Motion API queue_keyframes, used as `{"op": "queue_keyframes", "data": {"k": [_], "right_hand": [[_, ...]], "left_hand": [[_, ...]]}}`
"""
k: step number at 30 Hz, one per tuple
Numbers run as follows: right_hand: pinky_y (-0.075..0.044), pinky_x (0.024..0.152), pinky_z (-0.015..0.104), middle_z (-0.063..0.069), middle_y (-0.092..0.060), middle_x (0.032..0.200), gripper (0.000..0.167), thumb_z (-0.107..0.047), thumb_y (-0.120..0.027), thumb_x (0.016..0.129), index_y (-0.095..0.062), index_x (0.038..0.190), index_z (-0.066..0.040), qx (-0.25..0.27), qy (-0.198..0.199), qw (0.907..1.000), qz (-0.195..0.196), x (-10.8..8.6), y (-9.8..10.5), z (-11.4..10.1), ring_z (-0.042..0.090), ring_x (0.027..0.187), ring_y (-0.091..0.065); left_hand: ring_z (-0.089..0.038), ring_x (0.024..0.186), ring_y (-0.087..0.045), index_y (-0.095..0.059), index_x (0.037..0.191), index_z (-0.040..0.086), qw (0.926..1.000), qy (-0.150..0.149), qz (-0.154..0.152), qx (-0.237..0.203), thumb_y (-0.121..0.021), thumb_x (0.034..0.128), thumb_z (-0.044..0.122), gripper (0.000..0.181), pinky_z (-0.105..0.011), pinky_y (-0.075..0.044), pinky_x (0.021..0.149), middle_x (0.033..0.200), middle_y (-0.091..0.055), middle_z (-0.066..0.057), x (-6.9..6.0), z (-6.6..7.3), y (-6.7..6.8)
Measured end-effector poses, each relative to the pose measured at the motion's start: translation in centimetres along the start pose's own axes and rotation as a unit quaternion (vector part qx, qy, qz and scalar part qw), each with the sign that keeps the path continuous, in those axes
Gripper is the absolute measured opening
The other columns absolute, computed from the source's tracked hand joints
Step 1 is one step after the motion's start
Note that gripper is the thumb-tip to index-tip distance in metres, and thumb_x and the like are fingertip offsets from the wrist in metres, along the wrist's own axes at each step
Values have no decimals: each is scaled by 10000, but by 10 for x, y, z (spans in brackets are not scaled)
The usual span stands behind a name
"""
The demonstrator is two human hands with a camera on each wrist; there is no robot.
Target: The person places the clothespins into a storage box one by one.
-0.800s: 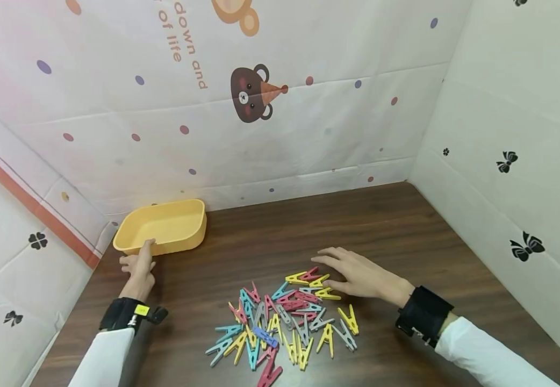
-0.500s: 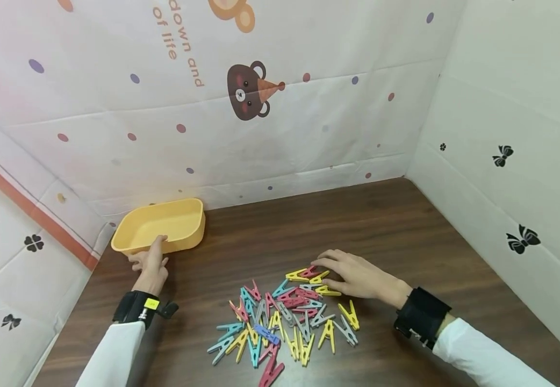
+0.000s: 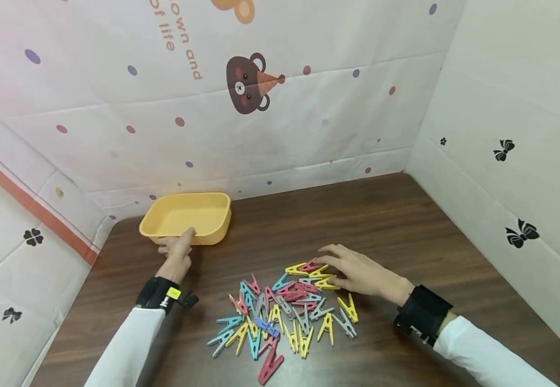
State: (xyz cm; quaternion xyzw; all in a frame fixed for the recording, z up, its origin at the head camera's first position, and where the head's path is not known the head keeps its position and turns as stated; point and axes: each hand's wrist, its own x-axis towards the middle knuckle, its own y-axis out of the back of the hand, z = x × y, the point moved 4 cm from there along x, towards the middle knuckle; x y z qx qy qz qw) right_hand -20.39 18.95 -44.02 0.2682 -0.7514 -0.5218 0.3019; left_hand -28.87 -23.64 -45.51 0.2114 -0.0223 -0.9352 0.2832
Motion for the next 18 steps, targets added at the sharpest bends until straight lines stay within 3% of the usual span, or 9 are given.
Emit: {"op": "queue_keyframes", "data": {"k": [4,7,9,15,18], "right_hand": [[-567,949,474,136,-553,1423,489,-211,-769,927,-621,1388,-139,18,-36,10000,72,-1,3,1,287,1275,-577],[-563,955,478,116,-560,1413,462,-222,-737,954,-619,1393,-137,93,-85,9999,39,-2,5,1,279,1277,-578],[-562,956,473,99,-568,1399,439,-214,-716,969,-621,1390,-132,127,-118,9998,43,-3,6,1,269,1273,-581],[-574,921,436,61,-604,1322,373,-198,-693,984,-650,1347,-127,20,-235,9997,121,-8,5,4,223,1202,-611],[-575,923,433,55,-616,1302,361,-200,-705,975,-664,1325,-124,26,-316,9994,122,-9,3,6,213,1185,-615]], "left_hand": [[-379,1558,38,296,1569,68,9977,-186,-515,404,-565,872,135,1110,-471,-104,1241,1621,61,-219,-18,0,-30],[-386,1558,60,310,1569,97,9914,-341,-1056,690,-532,861,120,1101,-492,-100,1234,1641,98,-215,-29,-2,-51],[-390,1561,83,271,1590,119,9849,-527,-1421,832,-530,859,110,1084,-496,-120,1217,1657,120,-212,-34,-3,-62],[-317,1471,-203,23,1655,167,9605,-925,-2425,1008,-538,875,59,967,-452,-262,1104,1705,-36,-145,-38,-6,-83],[-290,1520,-235,-19,1664,193,9487,-1148,-2712,1153,-489,945,94,864,-481,-291,1181,1730,-72,-102,-36,-8,-86]]}}
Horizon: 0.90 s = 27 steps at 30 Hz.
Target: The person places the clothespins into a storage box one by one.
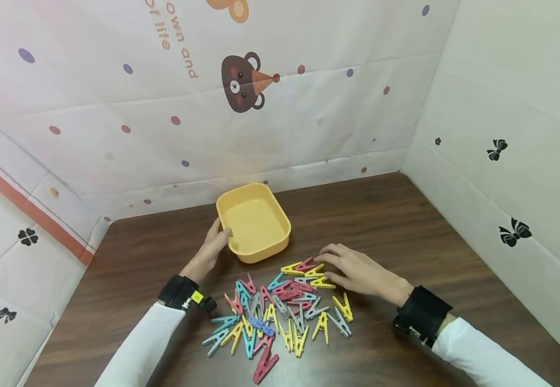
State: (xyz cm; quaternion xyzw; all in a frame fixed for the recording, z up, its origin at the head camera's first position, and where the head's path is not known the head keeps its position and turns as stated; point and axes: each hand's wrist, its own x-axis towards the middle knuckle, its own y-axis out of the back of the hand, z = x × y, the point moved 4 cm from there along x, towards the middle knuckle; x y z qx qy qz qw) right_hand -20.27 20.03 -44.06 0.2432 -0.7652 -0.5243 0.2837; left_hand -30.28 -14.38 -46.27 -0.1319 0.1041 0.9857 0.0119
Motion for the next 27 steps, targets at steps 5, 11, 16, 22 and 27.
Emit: {"op": "queue_keyframes", "data": {"k": [5,11,16,22,27], "right_hand": [[-577,915,410,27,-645,1228,296,-182,-722,958,-704,1248,-122,-26,-60,9999,81,15,-2,1,176,1129,-623],[-576,771,328,-5,-673,1064,172,-186,-758,930,-751,1096,-142,-137,-19,9998,142,25,-11,-5,130,949,-646],[-571,711,284,2,-691,1017,158,-150,-779,909,-765,1066,-143,-197,100,9996,154,29,-14,-8,135,888,-668],[-547,679,249,-3,-692,987,149,-149,-783,902,-775,1051,-142,-88,-210,9997,-130,24,-13,-7,116,847,-658],[-552,677,258,-4,-703,995,155,-133,-778,902,-769,1055,-145,-33,-121,9998,-154,27,-10,-4,135,859,-675]], "left_hand": [[-286,1587,-155,-76,1665,226,9992,-194,-279,203,-416,1065,239,690,-538,-192,1270,1731,-116,-75,4,1,5],[-278,1605,-46,-29,1665,222,9958,-80,-834,360,-396,1103,319,678,-555,-84,1286,1738,-70,-73,-2,-8,7],[-299,1604,-18,-23,1664,189,9955,-252,-829,388,-385,1107,281,671,-570,-62,1282,1738,-44,-99,-4,-8,10],[-309,1599,-68,-26,1665,214,9947,-306,-819,548,-366,1110,297,656,-555,-109,1281,1735,-72,-102,-7,-10,3],[-354,1577,-172,-60,1665,210,9921,-544,-558,983,-381,1109,318,651,-573,-184,1263,1718,-153,-133,-9,-10,3]]}}
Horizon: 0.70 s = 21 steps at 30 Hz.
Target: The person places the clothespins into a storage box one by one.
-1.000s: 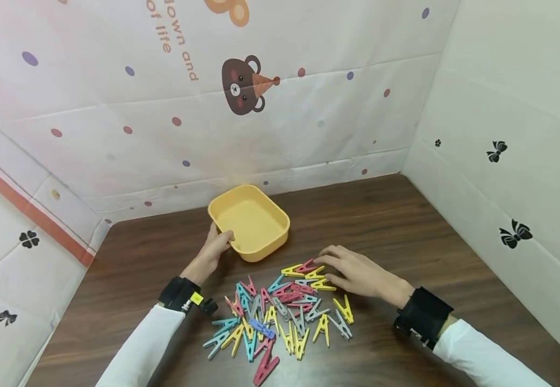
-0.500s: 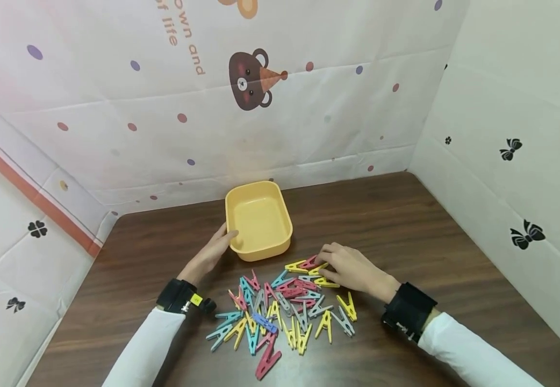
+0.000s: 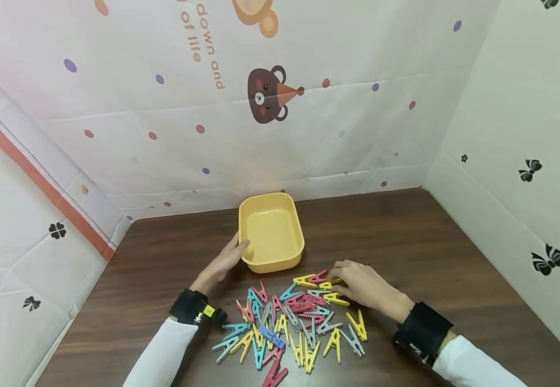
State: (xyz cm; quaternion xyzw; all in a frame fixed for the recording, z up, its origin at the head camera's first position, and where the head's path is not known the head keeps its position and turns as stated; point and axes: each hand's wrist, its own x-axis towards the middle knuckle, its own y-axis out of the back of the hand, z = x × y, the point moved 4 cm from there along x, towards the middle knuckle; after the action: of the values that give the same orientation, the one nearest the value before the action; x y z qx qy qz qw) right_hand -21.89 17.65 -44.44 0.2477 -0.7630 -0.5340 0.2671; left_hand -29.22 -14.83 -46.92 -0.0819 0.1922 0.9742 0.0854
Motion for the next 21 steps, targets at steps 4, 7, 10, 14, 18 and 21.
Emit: {"op": "queue_keyframes", "data": {"k": [4,7,10,14,18,21], "right_hand": [[-586,727,318,6,-737,1063,230,-139,-779,902,-754,1130,-152,-18,52,9999,-132,-3,-1,1,181,934,-710],[-599,745,342,7,-757,1095,269,-117,-780,898,-747,1161,-159,-2,179,9996,-226,0,3,1,193,967,-727],[-604,748,340,-1,-767,1089,271,-85,-784,887,-751,1146,-160,27,269,9992,-286,4,12,2,189,967,-735],[-602,752,338,-29,-767,1013,227,-59,-803,862,-762,1058,-165,53,407,9982,-448,16,29,-1,165,918,-732],[-584,783,374,-26,-760,965,223,-43,-829,824,-769,1006,-156,-100,660,9974,-270,49,57,-10,174,883,-698],[-580,801,421,31,-765,998,234,-42,-818,837,-770,1057,-106,-142,642,9978,128,89,83,-15,207,896,-693]], "left_hand": [[-375,1520,-321,-130,1659,160,9978,-240,284,543,-393,1106,303,629,-567,-300,1221,1673,-280,-178,-4,4,-6],[-384,1486,-380,-175,1650,122,9944,-468,463,824,-403,1101,273,613,-567,-352,1190,1639,-344,-202,-7,8,-6],[-389,1474,-396,-200,1641,95,9921,-596,502,979,-404,1100,265,603,-567,-373,1174,1621,-370,-217,-8,11,-4],[-385,1463,-416,-224,1631,66,9923,-568,424,1019,-403,1103,284,599,-555,-394,1161,1608,-388,-227,-9,7,-4],[-373,1464,-418,-223,1628,55,9941,-472,292,933,-392,1111,309,600,-547,-398,1160,1616,-374,-227,-11,4,-2],[-371,1481,-394,-206,1636,76,9950,-430,256,868,-369,1119,350,608,-552,-379,1174,1632,-351,-216,-10,4,-2]]}}
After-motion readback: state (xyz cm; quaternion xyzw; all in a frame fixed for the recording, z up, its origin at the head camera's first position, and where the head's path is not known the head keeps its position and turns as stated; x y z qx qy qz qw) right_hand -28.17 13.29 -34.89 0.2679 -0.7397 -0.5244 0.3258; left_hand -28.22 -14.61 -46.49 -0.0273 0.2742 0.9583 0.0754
